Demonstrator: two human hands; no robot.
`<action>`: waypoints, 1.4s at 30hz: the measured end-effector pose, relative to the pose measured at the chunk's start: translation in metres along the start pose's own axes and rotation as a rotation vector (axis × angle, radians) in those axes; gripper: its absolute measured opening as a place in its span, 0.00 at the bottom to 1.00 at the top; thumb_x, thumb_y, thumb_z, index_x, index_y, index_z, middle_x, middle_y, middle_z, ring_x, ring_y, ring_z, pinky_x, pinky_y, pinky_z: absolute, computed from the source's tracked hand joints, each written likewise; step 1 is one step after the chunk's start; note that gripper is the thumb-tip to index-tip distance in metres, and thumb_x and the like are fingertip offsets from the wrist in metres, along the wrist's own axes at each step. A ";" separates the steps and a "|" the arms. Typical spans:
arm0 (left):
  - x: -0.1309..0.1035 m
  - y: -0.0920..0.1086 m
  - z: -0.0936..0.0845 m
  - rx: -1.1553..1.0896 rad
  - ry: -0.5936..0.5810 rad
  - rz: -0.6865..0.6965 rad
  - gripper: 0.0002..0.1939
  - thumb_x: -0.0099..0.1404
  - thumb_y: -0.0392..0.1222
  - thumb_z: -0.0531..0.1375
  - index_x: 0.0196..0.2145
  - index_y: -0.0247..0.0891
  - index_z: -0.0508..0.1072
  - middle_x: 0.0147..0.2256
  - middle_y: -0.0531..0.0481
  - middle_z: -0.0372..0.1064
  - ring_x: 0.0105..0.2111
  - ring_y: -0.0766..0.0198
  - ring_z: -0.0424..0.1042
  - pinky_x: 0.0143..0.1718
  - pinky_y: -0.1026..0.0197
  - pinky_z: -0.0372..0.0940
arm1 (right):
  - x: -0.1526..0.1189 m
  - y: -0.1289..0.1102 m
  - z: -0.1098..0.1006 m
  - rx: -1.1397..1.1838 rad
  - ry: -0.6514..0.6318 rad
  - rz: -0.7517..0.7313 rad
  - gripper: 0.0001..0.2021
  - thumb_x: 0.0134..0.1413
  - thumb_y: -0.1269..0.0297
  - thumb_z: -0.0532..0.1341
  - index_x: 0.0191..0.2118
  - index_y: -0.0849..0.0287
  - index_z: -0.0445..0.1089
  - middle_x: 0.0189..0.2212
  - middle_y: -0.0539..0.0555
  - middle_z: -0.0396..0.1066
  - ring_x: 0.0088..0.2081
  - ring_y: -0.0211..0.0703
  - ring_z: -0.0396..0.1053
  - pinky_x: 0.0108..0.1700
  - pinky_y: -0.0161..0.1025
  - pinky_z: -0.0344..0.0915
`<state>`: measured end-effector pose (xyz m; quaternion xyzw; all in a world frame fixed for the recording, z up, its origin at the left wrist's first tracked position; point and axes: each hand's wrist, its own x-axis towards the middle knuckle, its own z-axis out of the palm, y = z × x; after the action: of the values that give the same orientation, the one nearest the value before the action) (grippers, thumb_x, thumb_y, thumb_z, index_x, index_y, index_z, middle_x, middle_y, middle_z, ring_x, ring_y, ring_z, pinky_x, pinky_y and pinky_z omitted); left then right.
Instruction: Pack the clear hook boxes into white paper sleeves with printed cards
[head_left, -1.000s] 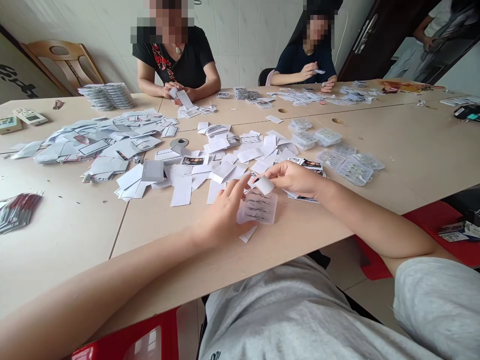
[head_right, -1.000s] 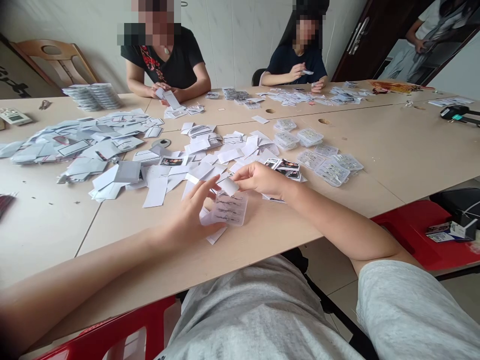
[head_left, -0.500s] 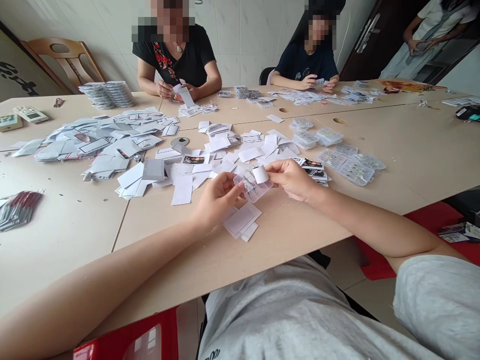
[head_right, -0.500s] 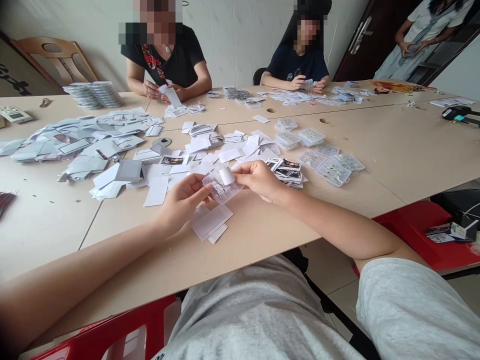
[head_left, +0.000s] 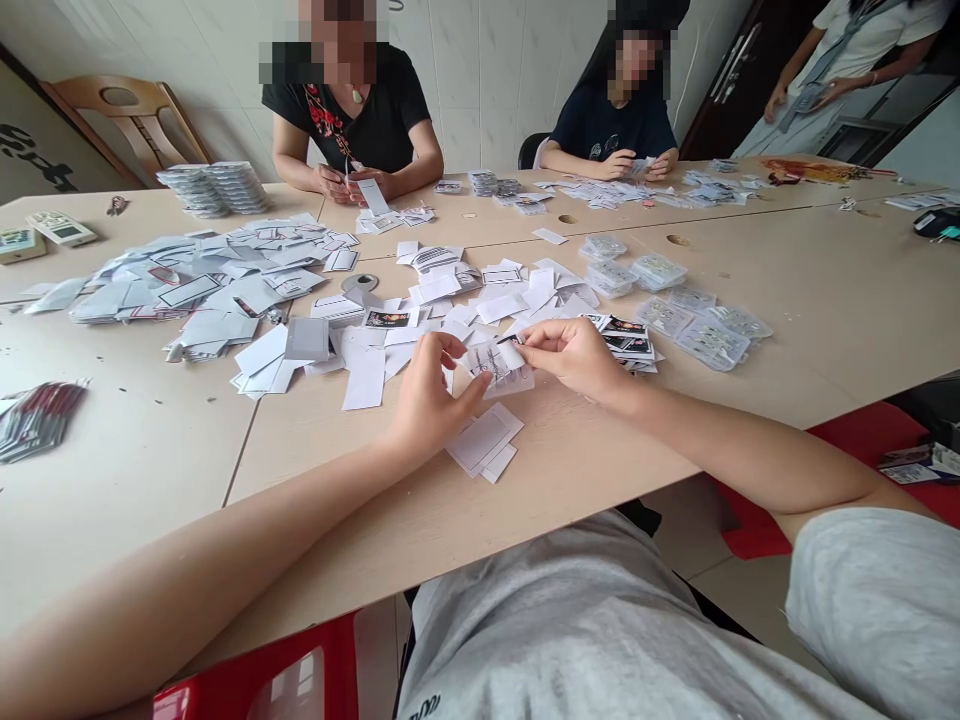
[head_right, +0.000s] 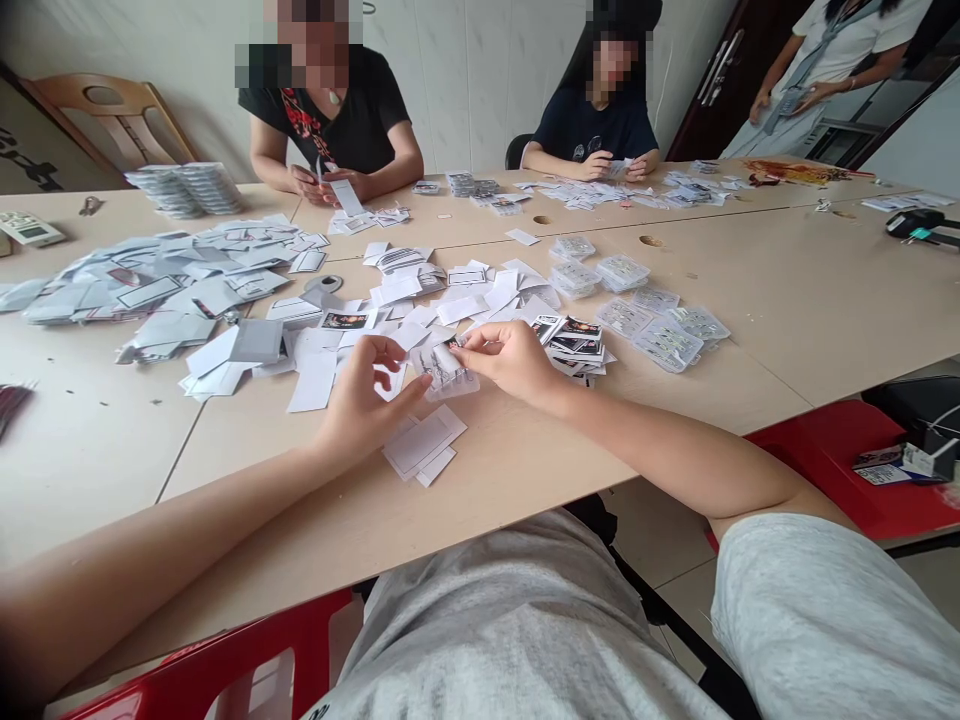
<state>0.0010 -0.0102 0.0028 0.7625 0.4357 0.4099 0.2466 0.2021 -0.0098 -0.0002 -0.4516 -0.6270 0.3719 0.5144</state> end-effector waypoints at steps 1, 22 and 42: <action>0.001 0.002 -0.001 0.060 0.009 0.038 0.14 0.56 0.47 0.63 0.34 0.39 0.63 0.36 0.50 0.63 0.35 0.64 0.64 0.33 0.61 0.61 | -0.001 -0.001 0.002 -0.013 0.009 -0.013 0.12 0.40 0.57 0.69 0.21 0.61 0.72 0.28 0.53 0.72 0.33 0.41 0.69 0.37 0.37 0.65; 0.000 0.012 -0.002 0.017 -0.046 0.050 0.02 0.57 0.35 0.55 0.28 0.38 0.67 0.25 0.54 0.65 0.27 0.68 0.62 0.28 0.65 0.57 | -0.005 -0.006 0.007 -0.134 0.030 -0.072 0.10 0.46 0.56 0.67 0.32 0.57 0.79 0.32 0.54 0.76 0.42 0.47 0.72 0.46 0.41 0.66; -0.005 0.010 -0.001 0.068 -0.008 0.109 0.02 0.56 0.35 0.55 0.27 0.39 0.64 0.25 0.53 0.64 0.28 0.66 0.63 0.29 0.63 0.59 | -0.003 0.000 0.008 0.002 0.045 0.002 0.12 0.39 0.56 0.70 0.32 0.56 0.79 0.34 0.54 0.78 0.44 0.50 0.73 0.50 0.45 0.67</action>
<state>0.0034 -0.0199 0.0083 0.7947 0.4062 0.4046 0.1993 0.1941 -0.0130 -0.0029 -0.4600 -0.6144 0.3628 0.5285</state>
